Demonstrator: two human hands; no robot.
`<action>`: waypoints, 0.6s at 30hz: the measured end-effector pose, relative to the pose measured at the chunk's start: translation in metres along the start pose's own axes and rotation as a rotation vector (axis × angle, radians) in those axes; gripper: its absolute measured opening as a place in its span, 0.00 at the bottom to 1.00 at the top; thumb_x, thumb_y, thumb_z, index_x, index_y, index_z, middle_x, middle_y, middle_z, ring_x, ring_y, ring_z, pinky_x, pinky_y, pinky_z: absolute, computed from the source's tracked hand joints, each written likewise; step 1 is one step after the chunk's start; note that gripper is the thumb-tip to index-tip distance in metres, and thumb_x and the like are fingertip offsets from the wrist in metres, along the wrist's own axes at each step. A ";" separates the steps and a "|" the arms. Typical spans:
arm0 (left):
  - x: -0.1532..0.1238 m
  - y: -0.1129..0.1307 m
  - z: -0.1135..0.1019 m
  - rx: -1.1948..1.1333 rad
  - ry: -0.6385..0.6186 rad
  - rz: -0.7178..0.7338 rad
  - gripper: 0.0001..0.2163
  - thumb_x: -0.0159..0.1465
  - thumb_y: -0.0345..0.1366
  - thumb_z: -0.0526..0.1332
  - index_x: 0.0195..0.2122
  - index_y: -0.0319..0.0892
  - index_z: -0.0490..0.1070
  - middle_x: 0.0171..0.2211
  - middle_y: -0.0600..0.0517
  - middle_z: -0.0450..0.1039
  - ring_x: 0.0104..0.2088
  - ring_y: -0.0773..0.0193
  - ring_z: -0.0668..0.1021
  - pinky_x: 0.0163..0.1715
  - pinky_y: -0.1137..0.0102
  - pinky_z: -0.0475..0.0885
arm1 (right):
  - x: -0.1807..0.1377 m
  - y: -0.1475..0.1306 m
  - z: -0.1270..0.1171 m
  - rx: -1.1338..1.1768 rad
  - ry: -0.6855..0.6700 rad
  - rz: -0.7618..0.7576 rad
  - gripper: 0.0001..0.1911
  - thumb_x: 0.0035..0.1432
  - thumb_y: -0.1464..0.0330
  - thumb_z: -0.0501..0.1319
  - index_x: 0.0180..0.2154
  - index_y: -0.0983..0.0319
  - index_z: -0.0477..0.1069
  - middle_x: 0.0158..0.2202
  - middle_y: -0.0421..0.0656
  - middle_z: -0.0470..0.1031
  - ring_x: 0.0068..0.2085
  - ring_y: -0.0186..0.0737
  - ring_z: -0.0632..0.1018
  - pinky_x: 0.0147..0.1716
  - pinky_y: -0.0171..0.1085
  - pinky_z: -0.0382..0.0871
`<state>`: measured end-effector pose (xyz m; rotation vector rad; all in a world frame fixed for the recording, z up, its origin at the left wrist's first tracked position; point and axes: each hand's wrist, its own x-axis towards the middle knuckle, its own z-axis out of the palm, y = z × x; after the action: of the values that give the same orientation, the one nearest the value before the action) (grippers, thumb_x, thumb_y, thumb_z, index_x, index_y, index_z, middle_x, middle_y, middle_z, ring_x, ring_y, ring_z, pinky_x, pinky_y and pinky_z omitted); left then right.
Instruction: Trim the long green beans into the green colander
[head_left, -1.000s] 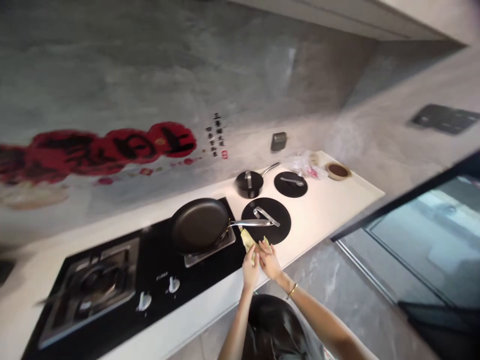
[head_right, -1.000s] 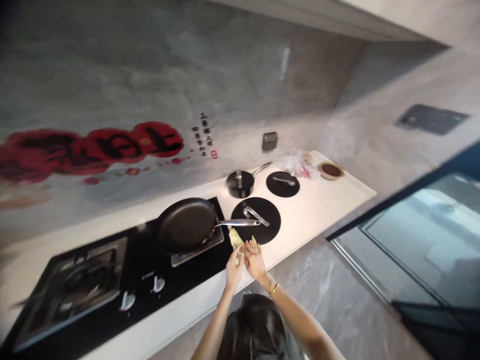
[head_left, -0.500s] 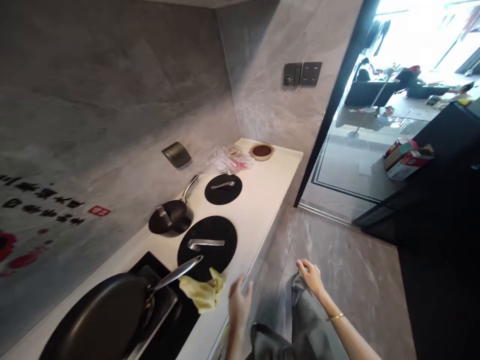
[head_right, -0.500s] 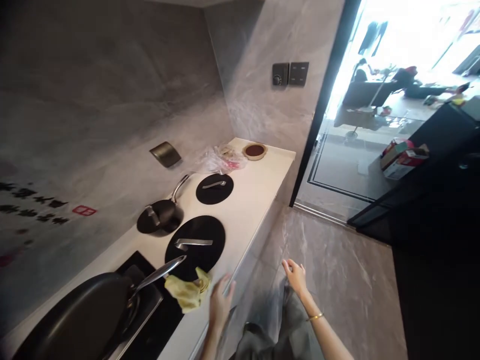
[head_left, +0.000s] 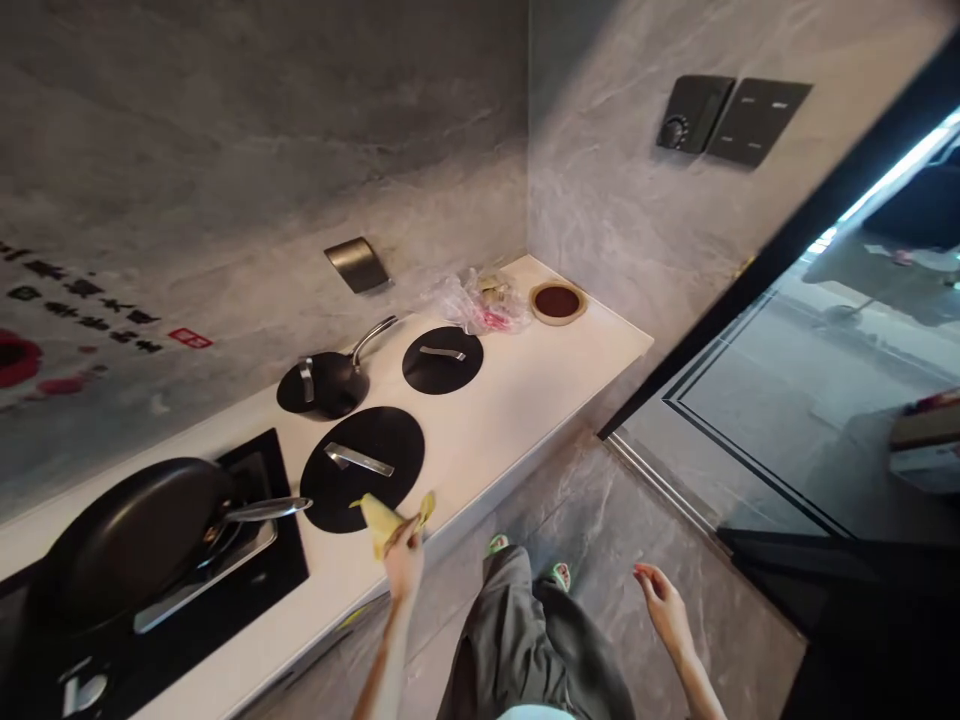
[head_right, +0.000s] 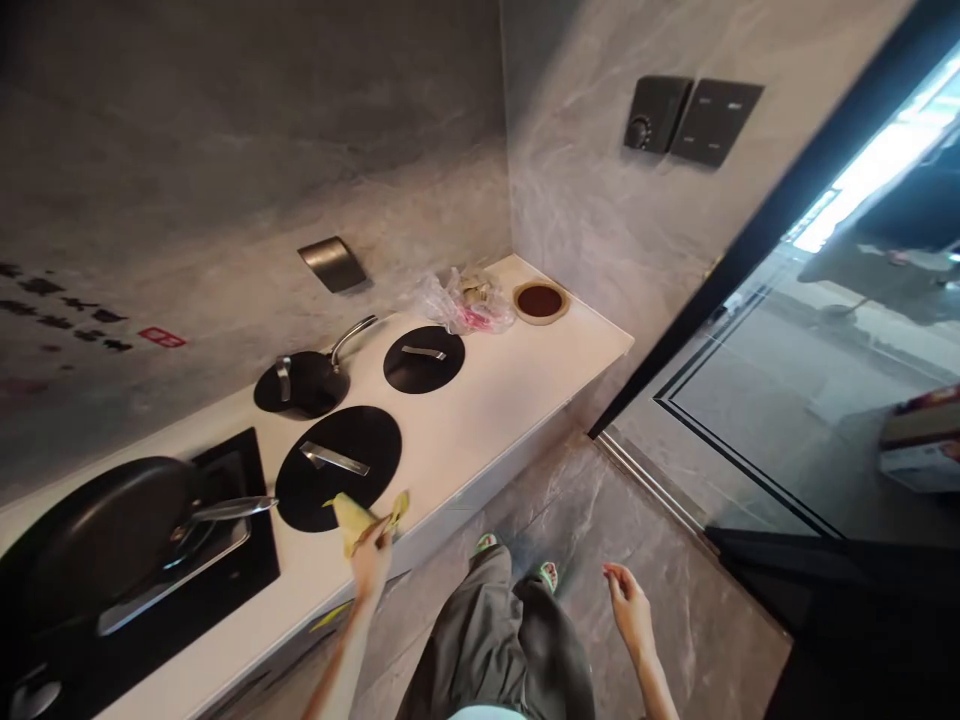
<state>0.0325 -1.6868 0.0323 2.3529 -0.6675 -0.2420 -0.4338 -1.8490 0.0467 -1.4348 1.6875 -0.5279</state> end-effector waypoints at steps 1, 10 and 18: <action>0.005 0.019 0.012 -0.067 0.029 0.052 0.13 0.54 0.32 0.53 0.37 0.39 0.75 0.37 0.42 0.77 0.39 0.51 0.77 0.42 0.58 0.69 | 0.017 -0.012 0.005 0.002 -0.042 -0.034 0.20 0.45 0.51 0.57 0.31 0.58 0.77 0.33 0.48 0.80 0.38 0.52 0.80 0.42 0.46 0.72; 0.171 0.130 0.075 -0.095 0.273 -0.119 0.16 0.59 0.27 0.52 0.46 0.34 0.72 0.46 0.40 0.71 0.49 0.54 0.72 0.51 0.58 0.64 | 0.127 -0.125 0.055 -0.123 -0.323 -0.344 0.20 0.55 0.56 0.53 0.36 0.62 0.76 0.36 0.49 0.79 0.39 0.46 0.79 0.42 0.42 0.72; 0.185 0.202 0.114 0.032 0.118 -0.018 0.24 0.56 0.26 0.55 0.55 0.33 0.63 0.62 0.32 0.53 0.63 0.41 0.54 0.58 0.44 0.49 | 0.184 -0.142 0.025 -0.160 -0.209 -0.320 0.16 0.55 0.59 0.54 0.35 0.60 0.77 0.39 0.49 0.79 0.42 0.48 0.78 0.46 0.45 0.69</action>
<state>0.0710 -1.9773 0.0784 2.3838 -0.5976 -0.1007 -0.3283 -2.0549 0.0815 -1.8258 1.3672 -0.4039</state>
